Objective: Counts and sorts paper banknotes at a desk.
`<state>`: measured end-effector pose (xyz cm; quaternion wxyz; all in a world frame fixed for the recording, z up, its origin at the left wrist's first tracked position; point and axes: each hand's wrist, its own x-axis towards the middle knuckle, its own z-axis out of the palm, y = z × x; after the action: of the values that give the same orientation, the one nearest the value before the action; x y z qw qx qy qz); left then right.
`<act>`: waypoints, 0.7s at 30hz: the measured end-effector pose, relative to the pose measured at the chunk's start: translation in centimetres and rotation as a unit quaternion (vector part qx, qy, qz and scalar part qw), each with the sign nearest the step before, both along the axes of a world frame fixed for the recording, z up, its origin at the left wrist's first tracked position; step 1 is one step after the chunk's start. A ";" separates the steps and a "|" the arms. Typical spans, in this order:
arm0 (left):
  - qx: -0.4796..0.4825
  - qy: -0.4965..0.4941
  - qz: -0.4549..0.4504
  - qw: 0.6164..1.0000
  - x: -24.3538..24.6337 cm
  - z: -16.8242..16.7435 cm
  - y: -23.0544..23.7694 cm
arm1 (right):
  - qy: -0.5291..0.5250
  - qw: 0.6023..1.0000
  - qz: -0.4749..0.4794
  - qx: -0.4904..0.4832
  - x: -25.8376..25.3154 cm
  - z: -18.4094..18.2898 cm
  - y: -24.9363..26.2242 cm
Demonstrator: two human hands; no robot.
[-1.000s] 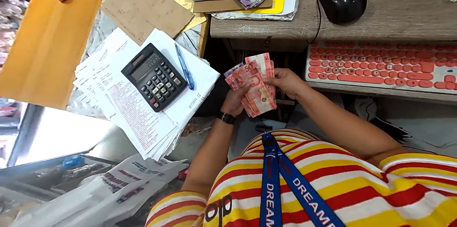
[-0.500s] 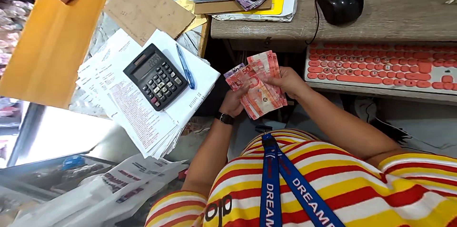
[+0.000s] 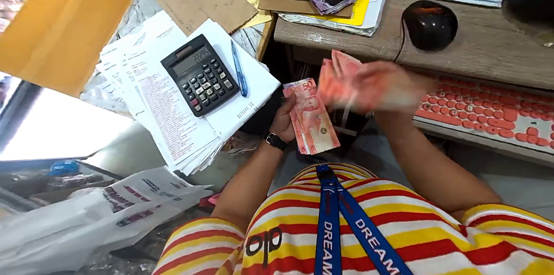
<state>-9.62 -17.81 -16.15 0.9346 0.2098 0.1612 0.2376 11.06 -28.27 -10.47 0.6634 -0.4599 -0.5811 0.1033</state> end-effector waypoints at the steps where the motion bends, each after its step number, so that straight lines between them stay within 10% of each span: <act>1: 0.000 -0.020 -0.019 1.000 0.2 0.4 -0.2 | -0.059 0.996 0.059 0.020 -0.5 -0.6 -0.3; 5: -0.021 -0.015 -0.067 0.997 0.6 0.4 -0.2 | -0.165 0.975 0.148 -0.010 -2.1 -4.8 -2.1; 13: -0.029 0.017 -0.072 0.997 0.3 1.1 -0.2 | -0.056 0.975 0.197 -0.091 -0.7 -4.5 -3.0; 21: -0.024 0.024 -0.080 0.996 0.0 1.2 0.1 | -0.012 0.992 0.082 -0.095 -0.7 -4.5 -3.3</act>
<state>-9.58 -17.73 -14.99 0.9511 0.2052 0.1724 0.1534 10.40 -31.57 -15.02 0.5991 -0.4727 -0.6124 0.2062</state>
